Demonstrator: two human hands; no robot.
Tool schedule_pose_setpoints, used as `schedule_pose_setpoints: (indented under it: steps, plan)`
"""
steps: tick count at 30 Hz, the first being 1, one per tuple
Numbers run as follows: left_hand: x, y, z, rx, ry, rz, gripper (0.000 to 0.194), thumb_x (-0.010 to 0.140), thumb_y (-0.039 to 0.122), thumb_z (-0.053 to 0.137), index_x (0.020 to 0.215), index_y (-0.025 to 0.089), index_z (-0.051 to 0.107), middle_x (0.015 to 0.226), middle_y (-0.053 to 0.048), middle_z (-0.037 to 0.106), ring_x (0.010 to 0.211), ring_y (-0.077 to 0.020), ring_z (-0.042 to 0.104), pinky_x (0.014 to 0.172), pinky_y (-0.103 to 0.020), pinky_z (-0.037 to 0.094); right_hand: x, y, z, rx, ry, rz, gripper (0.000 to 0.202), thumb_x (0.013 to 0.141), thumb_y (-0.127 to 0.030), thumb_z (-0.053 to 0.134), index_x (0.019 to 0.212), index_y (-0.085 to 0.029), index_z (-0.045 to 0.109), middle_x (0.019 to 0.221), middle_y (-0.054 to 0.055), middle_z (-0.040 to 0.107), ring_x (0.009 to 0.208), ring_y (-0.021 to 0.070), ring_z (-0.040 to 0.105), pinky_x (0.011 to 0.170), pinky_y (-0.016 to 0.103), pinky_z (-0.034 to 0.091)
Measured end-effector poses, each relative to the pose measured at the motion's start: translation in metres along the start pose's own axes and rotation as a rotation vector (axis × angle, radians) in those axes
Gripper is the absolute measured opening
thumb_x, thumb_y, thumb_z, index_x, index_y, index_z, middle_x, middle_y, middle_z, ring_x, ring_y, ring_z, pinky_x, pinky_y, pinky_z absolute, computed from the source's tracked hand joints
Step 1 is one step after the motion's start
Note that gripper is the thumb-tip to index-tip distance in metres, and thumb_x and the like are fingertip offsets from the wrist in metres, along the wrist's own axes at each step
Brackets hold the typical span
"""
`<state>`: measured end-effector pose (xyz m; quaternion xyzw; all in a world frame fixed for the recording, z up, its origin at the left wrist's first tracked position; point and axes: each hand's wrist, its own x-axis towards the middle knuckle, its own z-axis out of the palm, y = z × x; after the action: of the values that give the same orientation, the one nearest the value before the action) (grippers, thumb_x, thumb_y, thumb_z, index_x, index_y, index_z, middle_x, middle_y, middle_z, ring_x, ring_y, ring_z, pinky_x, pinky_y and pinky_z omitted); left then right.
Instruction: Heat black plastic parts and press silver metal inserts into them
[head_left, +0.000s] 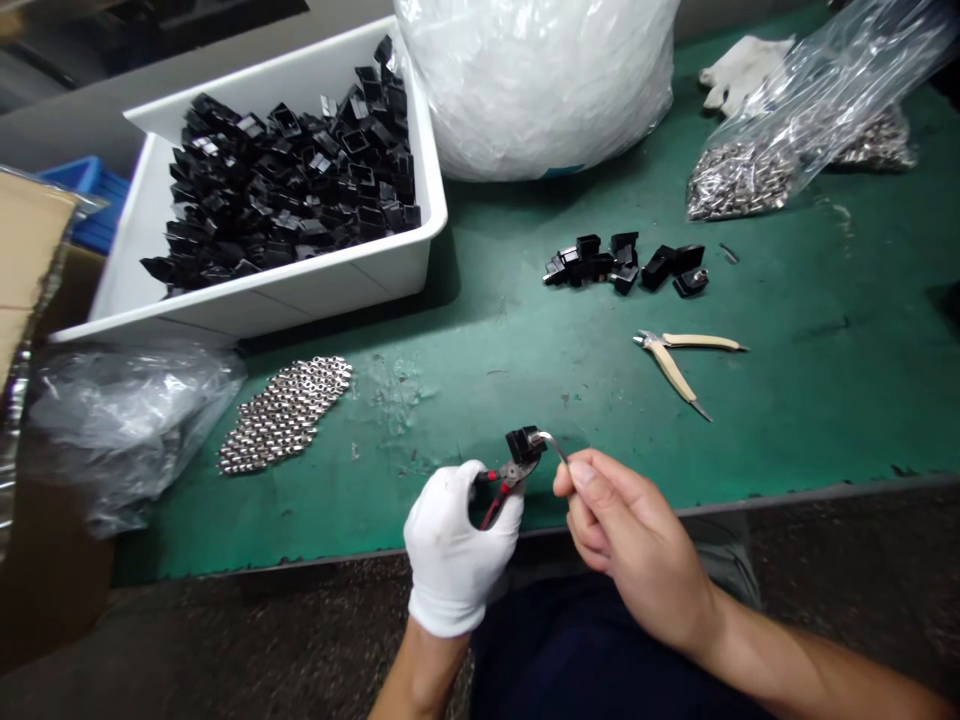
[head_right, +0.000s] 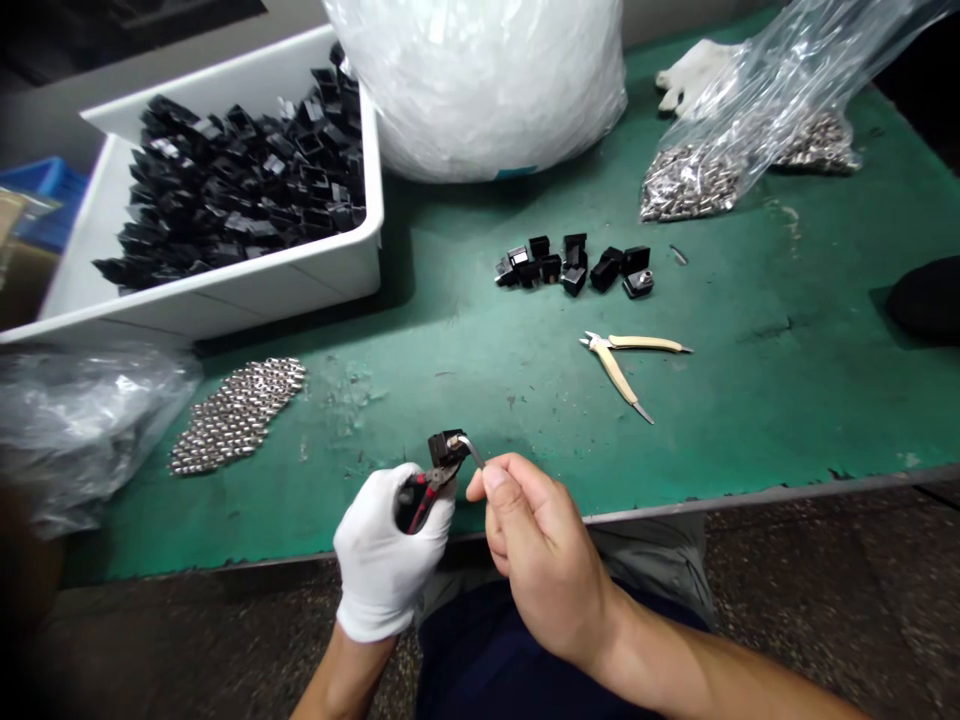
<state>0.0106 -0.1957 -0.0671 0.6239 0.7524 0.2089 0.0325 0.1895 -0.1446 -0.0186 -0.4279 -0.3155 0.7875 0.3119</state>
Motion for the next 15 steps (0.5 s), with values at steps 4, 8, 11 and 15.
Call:
schedule_pose_setpoints:
  steps: [4,8,11,15]
  plan:
    - [0.002,0.000,0.000,0.011,0.005,-0.013,0.027,0.082,0.040,0.072,0.097,0.020,0.062,0.080,-0.001,0.062,0.073,-0.0177,0.061,0.069,-0.028,0.044,0.002,-0.009,-0.002,0.036,-0.017,0.038,0.035,0.105,-0.049,0.045,0.094,-0.017,0.056,0.059,-0.007,0.029,0.050,0.0064,0.025,0.043,0.019,0.022]
    - [0.002,0.001,0.001,0.014,0.022,-0.022,0.026,0.082,0.040,0.071,0.096,0.021,0.063,0.079,-0.001,0.062,0.073,-0.0176,0.062,0.068,-0.027,0.044,0.001,-0.018,-0.008,0.012,-0.027,0.048,0.036,0.105,-0.049,0.044,0.095,-0.017,0.057,0.059,-0.007,0.029,0.050,0.0059,0.025,0.044,0.019,0.021]
    - [0.001,0.000,0.002,0.021,0.029,-0.014,0.027,0.082,0.041,0.071,0.097,0.020,0.063,0.080,-0.002,0.063,0.073,-0.0178,0.062,0.068,-0.027,0.044,0.001,-0.019,-0.009,0.012,-0.037,0.061,0.036,0.105,-0.048,0.044,0.095,-0.017,0.057,0.059,-0.007,0.030,0.049,0.0057,0.025,0.044,0.019,0.021]
    - [-0.001,-0.001,0.002,0.026,0.027,-0.001,0.028,0.081,0.040,0.072,0.099,0.020,0.063,0.081,-0.002,0.063,0.074,-0.0181,0.063,0.068,-0.027,0.045,0.001,-0.016,-0.007,0.014,-0.047,0.073,0.036,0.105,-0.049,0.044,0.094,-0.017,0.057,0.058,-0.007,0.032,0.048,0.0059,0.026,0.043,0.019,0.021]
